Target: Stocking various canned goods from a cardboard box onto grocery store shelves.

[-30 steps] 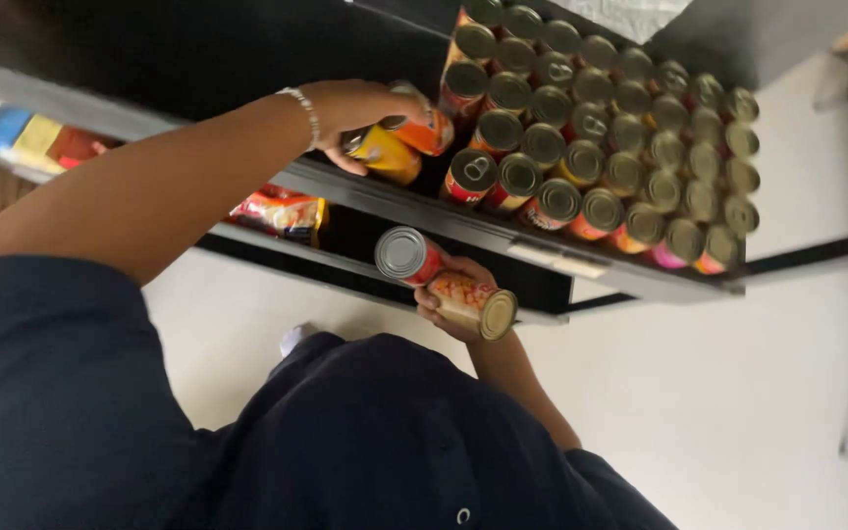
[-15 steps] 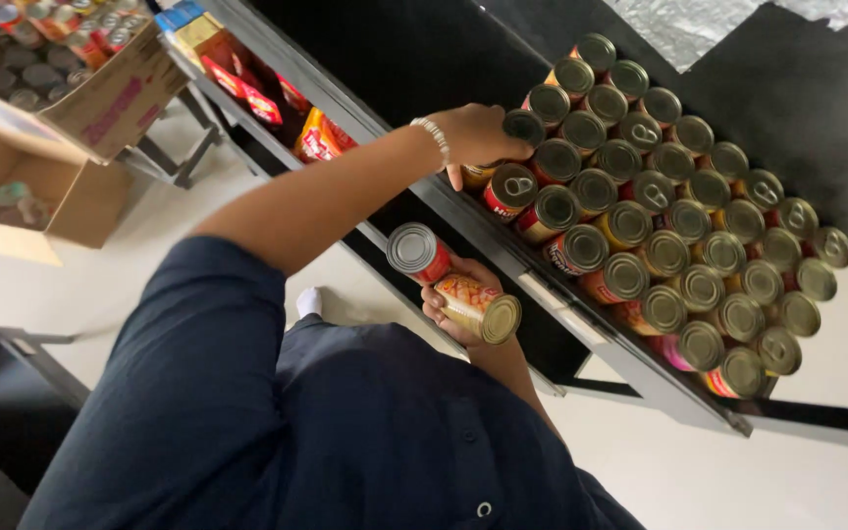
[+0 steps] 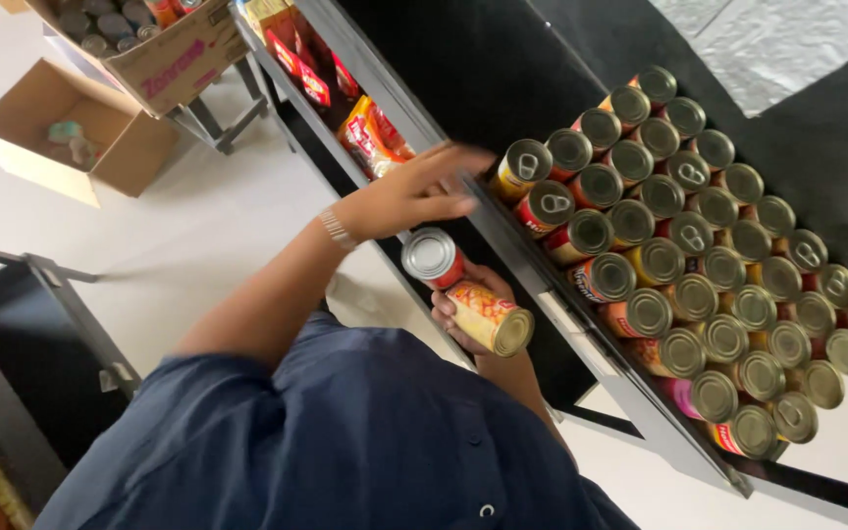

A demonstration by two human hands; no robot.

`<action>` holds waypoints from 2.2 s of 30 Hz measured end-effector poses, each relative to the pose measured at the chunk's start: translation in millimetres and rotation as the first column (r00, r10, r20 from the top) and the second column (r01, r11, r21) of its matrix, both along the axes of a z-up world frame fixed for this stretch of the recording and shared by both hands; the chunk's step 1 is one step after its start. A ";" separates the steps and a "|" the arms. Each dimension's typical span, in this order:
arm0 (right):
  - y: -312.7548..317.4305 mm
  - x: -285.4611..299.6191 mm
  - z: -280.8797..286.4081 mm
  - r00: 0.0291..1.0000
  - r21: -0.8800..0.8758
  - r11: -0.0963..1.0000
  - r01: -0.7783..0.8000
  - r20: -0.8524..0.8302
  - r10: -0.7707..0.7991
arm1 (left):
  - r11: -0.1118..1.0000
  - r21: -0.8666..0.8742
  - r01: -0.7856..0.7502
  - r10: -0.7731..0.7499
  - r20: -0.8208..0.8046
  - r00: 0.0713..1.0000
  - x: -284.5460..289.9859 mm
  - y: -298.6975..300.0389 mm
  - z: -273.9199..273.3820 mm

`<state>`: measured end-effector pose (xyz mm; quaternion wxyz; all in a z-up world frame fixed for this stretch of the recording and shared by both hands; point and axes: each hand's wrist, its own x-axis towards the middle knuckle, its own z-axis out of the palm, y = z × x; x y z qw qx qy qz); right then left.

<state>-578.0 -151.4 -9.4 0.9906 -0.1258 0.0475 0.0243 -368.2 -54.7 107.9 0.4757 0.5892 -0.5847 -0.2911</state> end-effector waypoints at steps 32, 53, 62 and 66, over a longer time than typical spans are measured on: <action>157.3 145.9 35.4 0.854 -0.865 0.304 0.400 0.230 -0.467 | 0.866 -0.331 0.375 -0.479 -0.336 0.811 105.4 176.9 -18.2; 253.7 312.4 77.4 0.974 -0.734 0.680 0.013 0.163 0.157 | 0.872 -0.314 -0.375 -0.121 -0.881 0.457 196.6 353.7 -32.9; 210.9 366.5 38.2 0.966 -0.862 0.498 0.096 0.202 0.163 | 0.916 -0.266 -0.302 -0.135 -0.910 0.393 222.5 319.3 -91.6; 175.8 410.5 4.2 0.955 -0.958 0.272 0.087 0.157 0.250 | 0.921 -0.189 -0.339 -0.039 -0.914 0.405 251.4 295.3 -101.6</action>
